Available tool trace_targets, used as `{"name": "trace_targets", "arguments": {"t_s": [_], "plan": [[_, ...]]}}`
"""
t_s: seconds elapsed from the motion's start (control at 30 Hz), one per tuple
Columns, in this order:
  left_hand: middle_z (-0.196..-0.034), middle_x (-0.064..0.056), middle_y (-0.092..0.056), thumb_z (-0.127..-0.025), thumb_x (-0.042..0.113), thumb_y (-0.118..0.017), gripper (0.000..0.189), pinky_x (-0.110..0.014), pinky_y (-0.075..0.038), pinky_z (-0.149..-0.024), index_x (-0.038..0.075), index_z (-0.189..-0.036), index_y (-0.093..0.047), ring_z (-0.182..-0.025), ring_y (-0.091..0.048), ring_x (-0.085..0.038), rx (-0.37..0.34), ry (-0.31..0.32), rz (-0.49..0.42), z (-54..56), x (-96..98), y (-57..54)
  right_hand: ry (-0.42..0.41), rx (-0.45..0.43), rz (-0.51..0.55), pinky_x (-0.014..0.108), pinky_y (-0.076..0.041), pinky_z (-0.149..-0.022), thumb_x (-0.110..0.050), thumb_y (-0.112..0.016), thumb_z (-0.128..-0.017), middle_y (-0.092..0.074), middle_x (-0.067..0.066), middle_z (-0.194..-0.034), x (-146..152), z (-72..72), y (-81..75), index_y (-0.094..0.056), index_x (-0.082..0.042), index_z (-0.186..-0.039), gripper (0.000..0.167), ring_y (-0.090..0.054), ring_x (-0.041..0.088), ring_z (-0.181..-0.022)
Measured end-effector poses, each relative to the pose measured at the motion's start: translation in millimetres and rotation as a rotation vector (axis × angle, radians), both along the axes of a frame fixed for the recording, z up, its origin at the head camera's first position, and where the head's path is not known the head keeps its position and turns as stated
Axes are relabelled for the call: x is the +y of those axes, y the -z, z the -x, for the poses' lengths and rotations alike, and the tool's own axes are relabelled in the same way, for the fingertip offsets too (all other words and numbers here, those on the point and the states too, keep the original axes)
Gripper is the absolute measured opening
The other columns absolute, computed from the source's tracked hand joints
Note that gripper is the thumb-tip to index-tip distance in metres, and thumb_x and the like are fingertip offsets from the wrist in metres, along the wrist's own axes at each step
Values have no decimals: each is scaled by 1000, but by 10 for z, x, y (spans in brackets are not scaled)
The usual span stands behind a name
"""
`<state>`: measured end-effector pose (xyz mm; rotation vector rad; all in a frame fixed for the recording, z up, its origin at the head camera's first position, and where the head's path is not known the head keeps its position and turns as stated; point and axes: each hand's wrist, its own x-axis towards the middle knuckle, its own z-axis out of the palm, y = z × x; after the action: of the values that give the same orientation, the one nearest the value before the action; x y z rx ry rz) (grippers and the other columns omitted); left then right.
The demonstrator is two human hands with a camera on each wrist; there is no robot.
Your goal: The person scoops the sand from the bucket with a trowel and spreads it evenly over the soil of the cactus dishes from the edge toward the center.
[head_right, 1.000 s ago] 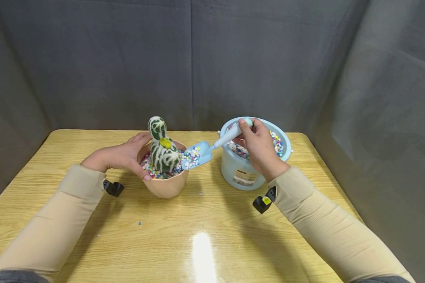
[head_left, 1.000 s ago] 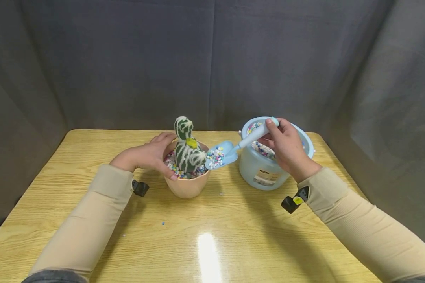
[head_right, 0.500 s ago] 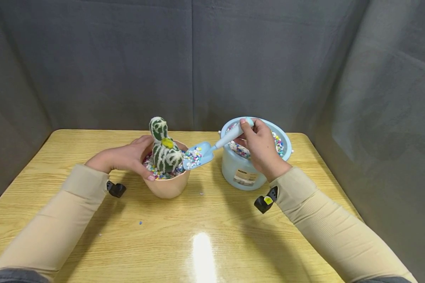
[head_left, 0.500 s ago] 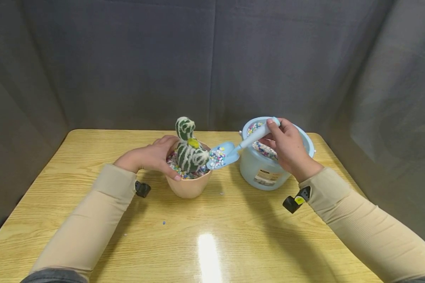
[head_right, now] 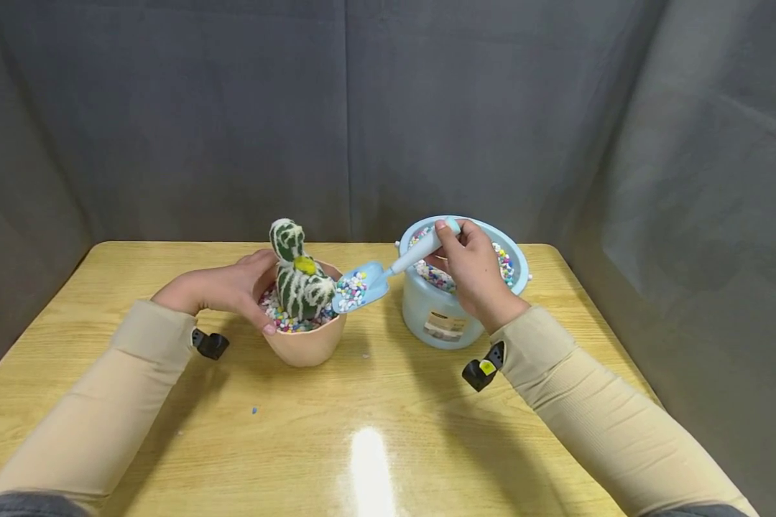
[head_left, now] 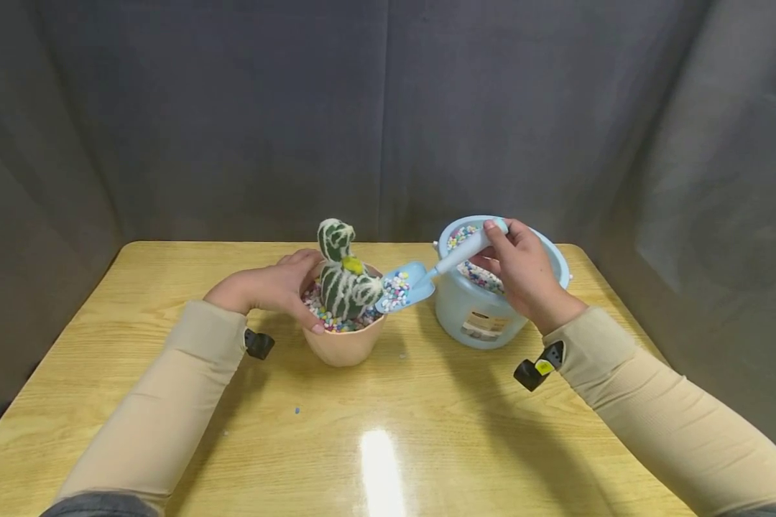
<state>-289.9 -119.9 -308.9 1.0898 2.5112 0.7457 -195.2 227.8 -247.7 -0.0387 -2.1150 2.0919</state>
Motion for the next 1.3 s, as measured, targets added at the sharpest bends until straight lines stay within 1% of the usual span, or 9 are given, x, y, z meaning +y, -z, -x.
{"name": "trace_targets", "arguments": {"t_s": [0.13, 0.27, 0.5, 0.67, 0.77, 0.9, 1.03, 1.13, 1.3], "plan": [[-162, -31, -16, -64, 44, -91, 125, -62, -15, -121, -8, -156, -24, -150, -15, -47, -32, 32, -18, 41, -6, 26, -7, -4, -23, 23, -55, -89, -21, -44, -112, -55, 6, -114, 2, -5, 18, -49, -6, -116, 16, -65, 9, -92], [-163, -29, -16, -65, 43, -91, 124, -61, -16, -121, -7, -157, -24, -150, -16, -46, -52, 40, -17, 53, -9, 30, -16, 5, -25, 23, -55, -90, -21, -44, -112, -54, 8, -115, 1, -8, 13, -49, -6, -115, 17, -65, 9, -92], [-164, -28, -17, -67, 44, -91, 123, -61, -15, -121, -6, -158, -25, -151, -15, -46, -20, 29, 0, 30, 13, -16, -14, 33, -32, 24, -55, -90, -20, -45, -112, -54, 8, -115, 2, -16, -32, -49, -6, -111, 15, -65, 10, -93], [-161, -27, -23, -66, 42, -92, 120, -60, -18, -120, -6, -156, -28, -149, -21, -45, -3, 21, -19, 26, 9, -3, -16, 59, -21, 25, -56, -90, -18, -47, -111, -55, 8, -111, -10, -9, -57, -50, -5, -110, 13, -67, 10, -91], [-161, -27, -24, -68, 42, -92, 119, -60, -19, -120, -6, -156, -28, -148, -22, -45, -1, 7, -29, 12, 1, 18, -22, 68, -27, 25, -56, -90, -17, -48, -111, -56, 9, -111, -17, -14, -69, -50, -5, -109, 13, -67, 10, -91], [-163, -26, -23, -71, 45, -90, 116, -65, -19, -118, -5, -155, -29, -149, -21, -45, 11, -37, -16, -18, 6, 30, -27, 84, -46, 26, -56, -90, -18, -48, -111, -56, 9, -111, -20, -20, -88, -51, -4, -110, 14, -67, 11, -91], [-161, -26, -27, -71, 47, -90, 115, -68, -19, -116, -4, -155, -30, -147, -25, -45, 28, -67, -27, -52, 22, 29, -28, 87, -38, 25, -57, -88, -19, -51, -110, -57, 8, -108, -21, -15, -111, -52, -4, -110, 15, -67, 12, -90], [-159, -25, -31, -71, 46, -90, 114, -67, -21, -115, -4, -155, -31, -146, -27, -44, 37, -79, -41, -67, 32, 46, -33, 79, -29, 25, -57, -87, -20, -52, -109, -57, 9, -110, -19, -20, -128, -51, -4, -112, 16, -67, 13, -91], [-158, -24, -32, -71, 48, -89, 114, -66, -22, -114, -4, -155, -31, -144, -30, -43, 48, -105, -52, -90, 50, 86, -25, 66, -56, 24, -56, -87, -20, -52, -109, -56, 9, -113, -14, -33, -144, -51, -5, -112, 16, -66, 14, -93]]}}
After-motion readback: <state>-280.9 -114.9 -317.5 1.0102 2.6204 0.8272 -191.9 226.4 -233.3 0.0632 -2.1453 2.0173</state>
